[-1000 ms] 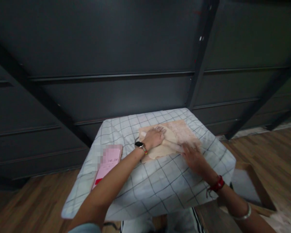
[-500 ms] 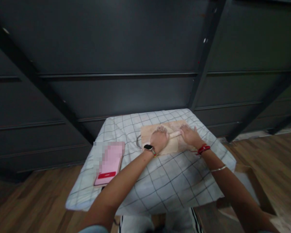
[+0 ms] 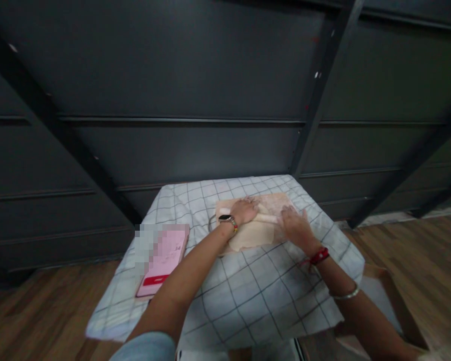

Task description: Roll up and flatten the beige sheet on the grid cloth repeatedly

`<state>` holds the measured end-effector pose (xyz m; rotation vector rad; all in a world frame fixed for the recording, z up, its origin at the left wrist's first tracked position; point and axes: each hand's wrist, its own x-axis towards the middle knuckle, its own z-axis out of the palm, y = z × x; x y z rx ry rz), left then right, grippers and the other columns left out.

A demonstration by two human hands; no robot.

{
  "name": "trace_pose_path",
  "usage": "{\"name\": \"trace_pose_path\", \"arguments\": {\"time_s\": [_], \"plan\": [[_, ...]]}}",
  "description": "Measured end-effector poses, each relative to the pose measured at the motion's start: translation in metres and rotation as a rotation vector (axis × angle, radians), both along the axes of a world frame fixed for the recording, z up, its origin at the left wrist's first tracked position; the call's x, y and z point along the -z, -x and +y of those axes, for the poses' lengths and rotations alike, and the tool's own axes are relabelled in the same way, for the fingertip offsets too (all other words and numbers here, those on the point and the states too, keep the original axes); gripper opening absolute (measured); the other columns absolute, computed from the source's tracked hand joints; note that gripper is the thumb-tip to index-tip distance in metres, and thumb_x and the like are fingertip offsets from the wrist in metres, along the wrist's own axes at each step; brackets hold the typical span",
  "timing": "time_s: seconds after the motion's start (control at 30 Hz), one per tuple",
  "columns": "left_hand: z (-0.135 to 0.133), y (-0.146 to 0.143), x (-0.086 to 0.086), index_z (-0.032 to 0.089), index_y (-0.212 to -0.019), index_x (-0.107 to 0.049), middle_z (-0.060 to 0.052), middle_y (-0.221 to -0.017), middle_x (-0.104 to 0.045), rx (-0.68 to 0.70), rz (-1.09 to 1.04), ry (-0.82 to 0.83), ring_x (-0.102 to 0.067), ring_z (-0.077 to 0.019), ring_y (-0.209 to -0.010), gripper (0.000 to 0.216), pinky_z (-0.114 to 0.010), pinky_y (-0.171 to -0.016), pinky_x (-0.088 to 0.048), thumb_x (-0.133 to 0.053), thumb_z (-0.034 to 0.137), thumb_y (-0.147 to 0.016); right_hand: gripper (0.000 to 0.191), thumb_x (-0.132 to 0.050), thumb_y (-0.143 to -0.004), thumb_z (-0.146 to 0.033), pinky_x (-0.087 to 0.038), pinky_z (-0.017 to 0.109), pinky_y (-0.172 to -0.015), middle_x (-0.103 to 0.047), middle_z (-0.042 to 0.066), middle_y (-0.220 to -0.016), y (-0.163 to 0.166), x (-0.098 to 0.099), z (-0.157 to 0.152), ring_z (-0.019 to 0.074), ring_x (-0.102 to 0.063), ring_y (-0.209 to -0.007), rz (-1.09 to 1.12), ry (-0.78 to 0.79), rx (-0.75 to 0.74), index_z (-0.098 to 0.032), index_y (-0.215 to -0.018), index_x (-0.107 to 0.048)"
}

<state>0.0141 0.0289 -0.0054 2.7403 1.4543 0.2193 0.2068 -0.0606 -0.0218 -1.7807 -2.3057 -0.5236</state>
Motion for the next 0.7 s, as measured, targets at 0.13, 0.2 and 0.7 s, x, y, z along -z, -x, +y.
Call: {"name": "trace_pose_path", "arguments": {"time_s": [0.13,0.2,0.7], "plan": [[0.012,-0.005,-0.001,0.02,-0.128,-0.051,-0.007,-0.132,-0.055,-0.059,0.014,0.008,-0.049,-0.0212,-0.122,0.042,-0.035,-0.1,-0.038,-0.028,0.026,-0.093,0.046,-0.022,-0.099,-0.028,-0.022,0.062,-0.105,-0.046,0.019,-0.141,0.014,-0.015,0.038,0.0303,-0.041,-0.129,0.068,0.176,-0.044,-0.007,-0.131,-0.049],[0.022,-0.009,-0.004,0.016,-0.124,-0.053,-0.01,-0.126,-0.059,-0.139,0.012,0.003,-0.053,-0.0214,-0.116,0.04,-0.034,-0.097,-0.041,-0.029,0.027,-0.094,0.049,-0.02,-0.099,-0.028,-0.022,0.061,-0.106,-0.042,0.016,-0.145,0.018,-0.021,0.058,0.0276,-0.035,-0.134,0.13,0.287,-0.003,-0.009,-0.137,-0.043],[-0.028,0.004,0.006,0.019,-0.115,-0.056,-0.008,-0.122,-0.059,-0.02,-0.001,-0.072,-0.055,-0.0192,-0.111,0.037,-0.032,-0.093,-0.043,-0.026,0.031,-0.097,0.05,-0.021,-0.098,-0.031,-0.024,0.052,-0.108,-0.046,0.016,-0.141,0.009,0.018,0.026,0.0288,-0.037,-0.132,0.118,0.125,-0.147,-0.011,-0.134,-0.049]]}}
